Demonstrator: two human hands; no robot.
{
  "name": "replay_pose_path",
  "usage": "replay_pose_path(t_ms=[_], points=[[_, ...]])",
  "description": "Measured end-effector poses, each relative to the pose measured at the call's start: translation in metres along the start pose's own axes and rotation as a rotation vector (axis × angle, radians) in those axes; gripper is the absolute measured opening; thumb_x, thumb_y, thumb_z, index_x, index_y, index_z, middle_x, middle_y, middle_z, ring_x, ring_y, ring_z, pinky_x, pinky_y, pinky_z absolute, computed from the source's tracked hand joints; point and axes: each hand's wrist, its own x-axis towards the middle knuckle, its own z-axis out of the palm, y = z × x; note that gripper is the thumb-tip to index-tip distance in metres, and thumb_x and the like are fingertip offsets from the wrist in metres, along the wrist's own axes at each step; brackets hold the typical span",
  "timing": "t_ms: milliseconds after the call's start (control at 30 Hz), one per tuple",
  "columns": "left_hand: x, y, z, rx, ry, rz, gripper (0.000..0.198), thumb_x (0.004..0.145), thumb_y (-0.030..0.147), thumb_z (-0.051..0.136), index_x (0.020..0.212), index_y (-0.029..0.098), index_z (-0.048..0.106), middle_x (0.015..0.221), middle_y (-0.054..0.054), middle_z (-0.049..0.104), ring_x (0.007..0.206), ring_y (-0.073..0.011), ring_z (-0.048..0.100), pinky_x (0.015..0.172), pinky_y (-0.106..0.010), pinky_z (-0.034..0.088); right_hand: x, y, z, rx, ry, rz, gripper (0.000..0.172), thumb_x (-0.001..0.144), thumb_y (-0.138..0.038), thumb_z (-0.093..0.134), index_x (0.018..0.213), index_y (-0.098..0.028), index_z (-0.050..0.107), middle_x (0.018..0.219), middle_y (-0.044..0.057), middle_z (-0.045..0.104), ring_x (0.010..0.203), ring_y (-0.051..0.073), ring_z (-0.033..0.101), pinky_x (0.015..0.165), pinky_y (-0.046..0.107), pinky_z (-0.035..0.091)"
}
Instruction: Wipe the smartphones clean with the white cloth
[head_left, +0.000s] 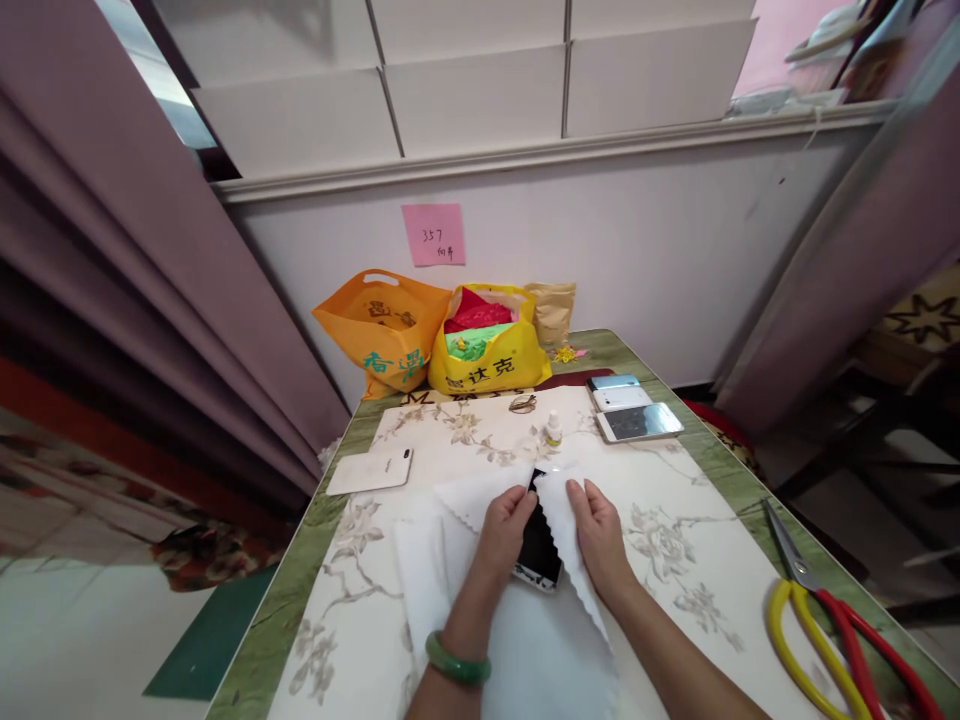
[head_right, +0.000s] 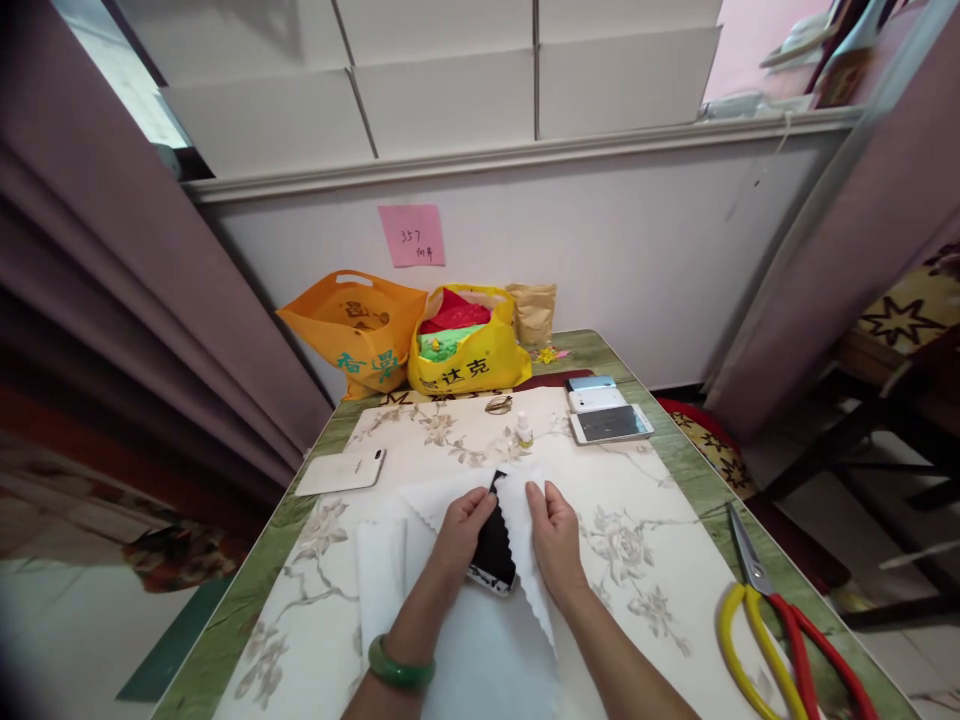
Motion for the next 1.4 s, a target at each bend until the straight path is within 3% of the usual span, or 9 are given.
replay_pose_path(t_ms=[200,333,467,633,700,967,1033,1133,1400], points=[[0.008,-0.011,0.000,-0.350,0.470,0.103,0.037,0.069,0.049,0.073,0.083,0.015,0.063,0.073,0.001,0.063,0.066,-0.0127,0.056,0.065,-0.025,0.045,-0.005,0.000,0.005,-0.416,-0.327,-0.214,0.039,0.088,-0.053,0.052,0.068,-0.020,0.052,0.060,-0.004,0.049,0.059,0.013,0.043,0.056,0.023,0.034],[0.011,-0.010,-0.007,-0.517,0.571,0.121,0.043,0.067,0.049,0.073,0.092,0.015,0.064,0.085,-0.003,0.068,0.076,-0.0165,0.061,0.073,-0.030,0.048,-0.007,-0.002,0.005,-0.444,-0.426,-0.248,0.032,0.087,-0.047,0.056,0.071,-0.020,0.055,0.063,-0.003,0.052,0.059,0.013,0.043,0.057,0.023,0.034],[0.005,-0.002,-0.010,-0.388,0.426,0.068,0.038,0.067,0.047,0.075,0.086,0.016,0.064,0.078,-0.001,0.066,0.069,-0.0144,0.059,0.067,-0.026,0.046,-0.007,0.000,0.005,-0.296,-0.327,-0.152,0.037,0.085,-0.052,0.058,0.067,-0.020,0.052,0.060,-0.004,0.048,0.057,0.013,0.042,0.054,0.023,0.034],[-0.005,0.006,-0.007,-0.092,-0.063,-0.045,0.029,0.073,0.042,0.072,0.072,0.015,0.062,0.061,0.002,0.058,0.057,-0.0109,0.050,0.056,-0.022,0.037,-0.002,0.001,0.004,0.036,-0.063,0.076,0.040,0.084,-0.060,0.057,0.075,-0.021,0.053,0.062,-0.003,0.052,0.057,0.014,0.045,0.051,0.024,0.038],[-0.007,0.004,-0.004,-0.057,-0.125,-0.035,0.027,0.074,0.041,0.071,0.071,0.015,0.062,0.064,0.001,0.059,0.060,-0.0115,0.051,0.058,-0.022,0.037,0.000,0.000,0.003,0.090,-0.012,0.097,0.040,0.083,-0.060,0.057,0.080,-0.021,0.055,0.065,-0.002,0.055,0.059,0.015,0.048,0.053,0.024,0.040],[0.004,-0.009,-0.005,-0.307,0.468,0.123,0.032,0.074,0.048,0.071,0.078,0.018,0.060,0.067,0.003,0.062,0.062,-0.0115,0.056,0.061,-0.023,0.044,-0.004,-0.002,0.005,-0.181,-0.344,-0.081,0.040,0.078,-0.057,0.064,0.067,-0.019,0.058,0.058,-0.004,0.049,0.056,0.012,0.043,0.051,0.022,0.034],[0.006,-0.007,-0.008,-0.418,0.537,0.148,0.032,0.074,0.047,0.071,0.083,0.018,0.060,0.074,0.002,0.066,0.067,-0.0129,0.060,0.065,-0.025,0.048,-0.006,-0.001,0.005,-0.221,-0.364,-0.113,0.040,0.077,-0.056,0.065,0.064,-0.019,0.057,0.056,-0.004,0.048,0.056,0.012,0.042,0.052,0.022,0.033],[0.007,-0.002,-0.011,-0.542,0.495,0.154,0.035,0.070,0.038,0.077,0.096,0.018,0.064,0.088,-0.002,0.071,0.076,-0.0152,0.066,0.071,-0.028,0.052,-0.007,-0.001,0.004,-0.166,-0.286,-0.063,0.040,0.080,-0.056,0.063,0.065,-0.019,0.056,0.056,-0.004,0.047,0.055,0.012,0.042,0.051,0.022,0.033],[0.003,0.002,-0.013,-0.599,0.409,0.142,0.058,0.064,0.019,0.082,0.118,0.024,0.062,0.110,-0.006,0.072,0.097,-0.0213,0.068,0.077,-0.032,0.057,0.001,-0.021,0.001,0.077,0.236,0.211,0.054,0.081,-0.065,0.054,0.094,-0.016,0.069,0.087,0.005,0.071,0.086,0.023,0.063,0.075,0.028,0.047]])
